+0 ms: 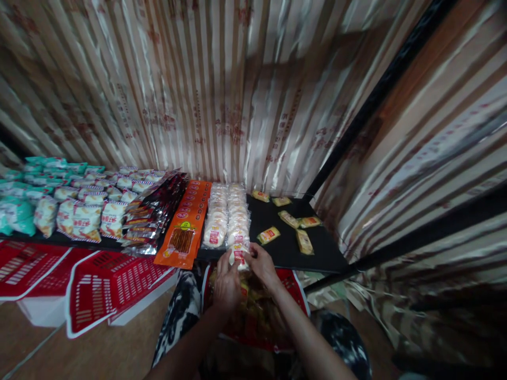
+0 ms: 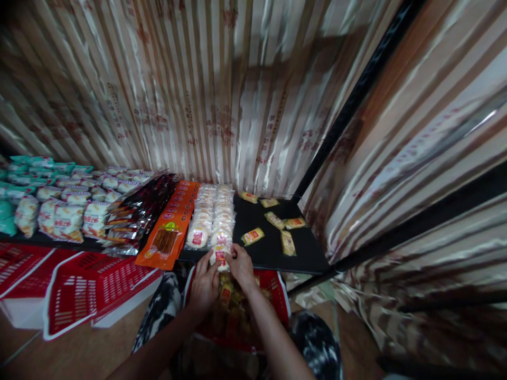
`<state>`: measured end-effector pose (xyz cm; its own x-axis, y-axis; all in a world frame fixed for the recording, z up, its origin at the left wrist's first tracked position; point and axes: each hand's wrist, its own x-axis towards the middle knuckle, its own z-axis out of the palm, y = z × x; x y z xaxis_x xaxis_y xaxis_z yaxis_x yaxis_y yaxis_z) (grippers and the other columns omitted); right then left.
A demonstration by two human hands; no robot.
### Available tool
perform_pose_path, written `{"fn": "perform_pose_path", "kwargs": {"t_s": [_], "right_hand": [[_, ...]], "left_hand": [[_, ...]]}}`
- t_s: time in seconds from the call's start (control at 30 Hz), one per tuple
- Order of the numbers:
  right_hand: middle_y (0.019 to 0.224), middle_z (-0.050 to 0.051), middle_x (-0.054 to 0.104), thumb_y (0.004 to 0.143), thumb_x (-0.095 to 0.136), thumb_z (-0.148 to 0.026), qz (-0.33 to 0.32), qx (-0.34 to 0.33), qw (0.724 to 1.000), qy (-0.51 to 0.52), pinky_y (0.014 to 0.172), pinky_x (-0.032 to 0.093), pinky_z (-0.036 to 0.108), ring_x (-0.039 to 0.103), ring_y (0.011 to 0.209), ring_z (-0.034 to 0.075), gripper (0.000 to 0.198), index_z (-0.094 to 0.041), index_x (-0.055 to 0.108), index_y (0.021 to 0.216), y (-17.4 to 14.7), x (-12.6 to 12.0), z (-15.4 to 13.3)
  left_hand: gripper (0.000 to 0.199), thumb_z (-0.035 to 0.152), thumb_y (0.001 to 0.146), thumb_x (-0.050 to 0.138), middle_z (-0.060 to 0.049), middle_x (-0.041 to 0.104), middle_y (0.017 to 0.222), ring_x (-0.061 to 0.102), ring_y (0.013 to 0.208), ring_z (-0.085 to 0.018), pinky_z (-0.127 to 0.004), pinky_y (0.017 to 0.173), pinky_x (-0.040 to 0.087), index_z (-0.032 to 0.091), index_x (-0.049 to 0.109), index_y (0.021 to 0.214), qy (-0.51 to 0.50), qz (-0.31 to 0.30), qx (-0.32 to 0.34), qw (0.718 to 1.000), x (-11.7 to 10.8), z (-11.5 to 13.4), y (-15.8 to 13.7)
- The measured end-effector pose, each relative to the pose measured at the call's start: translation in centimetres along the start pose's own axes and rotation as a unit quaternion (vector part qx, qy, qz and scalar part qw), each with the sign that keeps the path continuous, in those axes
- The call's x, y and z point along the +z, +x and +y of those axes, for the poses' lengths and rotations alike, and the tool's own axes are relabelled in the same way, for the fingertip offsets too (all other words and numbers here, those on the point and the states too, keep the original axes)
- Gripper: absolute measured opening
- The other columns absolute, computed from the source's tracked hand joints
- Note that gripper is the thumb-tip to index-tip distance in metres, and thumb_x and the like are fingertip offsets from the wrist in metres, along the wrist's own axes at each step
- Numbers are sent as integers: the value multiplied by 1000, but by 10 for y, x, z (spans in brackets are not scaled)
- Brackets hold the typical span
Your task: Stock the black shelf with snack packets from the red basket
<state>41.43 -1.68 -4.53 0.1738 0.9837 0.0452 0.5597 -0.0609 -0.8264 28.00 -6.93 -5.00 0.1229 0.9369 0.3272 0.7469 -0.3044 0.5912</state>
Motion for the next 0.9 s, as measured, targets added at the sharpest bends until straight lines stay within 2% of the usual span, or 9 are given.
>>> {"fn": "perform_pose_path", "kwargs": {"t_s": [0.23,0.37,0.57,0.77,0.9], "right_hand": [[66,-2,60,69,54,-34,-3,17,1000,21,59,44,24,55,61,14,19,-22,63,80,14,-3,-2],[70,-1,60,70,53,-37,15,6,1000,21,61,44,24,55,62,14,21,-21,62,82,18,-1,-2],[77,1,59,74,52,-41,48,-2,998,29,69,47,28,56,68,15,32,-18,59,94,13,3,2],[99,6,60,70,59,-41,48,-6,998,25,66,50,28,59,82,18,44,-20,55,108,2,6,5],[99,6,59,71,59,-40,49,4,999,18,65,51,29,59,81,18,45,-21,54,111,2,5,1]], "left_hand": [[41,7,80,39,-10,47,133,40,124,-24,-40,102,40,19,60,113,12,0,7,1000,1,-1,17],[42,6,79,37,-10,48,132,41,123,-25,-41,103,40,17,61,111,7,2,7,1000,1,0,27],[44,6,79,34,-14,44,134,36,126,-25,-43,105,36,11,56,117,-4,30,25,999,12,-3,25],[48,7,78,36,-12,40,137,30,129,-27,-50,104,34,16,50,124,-15,28,25,999,20,-9,17],[51,4,75,36,-12,40,136,32,128,-26,-48,105,34,16,52,121,-16,14,22,1000,16,-7,23]]}}
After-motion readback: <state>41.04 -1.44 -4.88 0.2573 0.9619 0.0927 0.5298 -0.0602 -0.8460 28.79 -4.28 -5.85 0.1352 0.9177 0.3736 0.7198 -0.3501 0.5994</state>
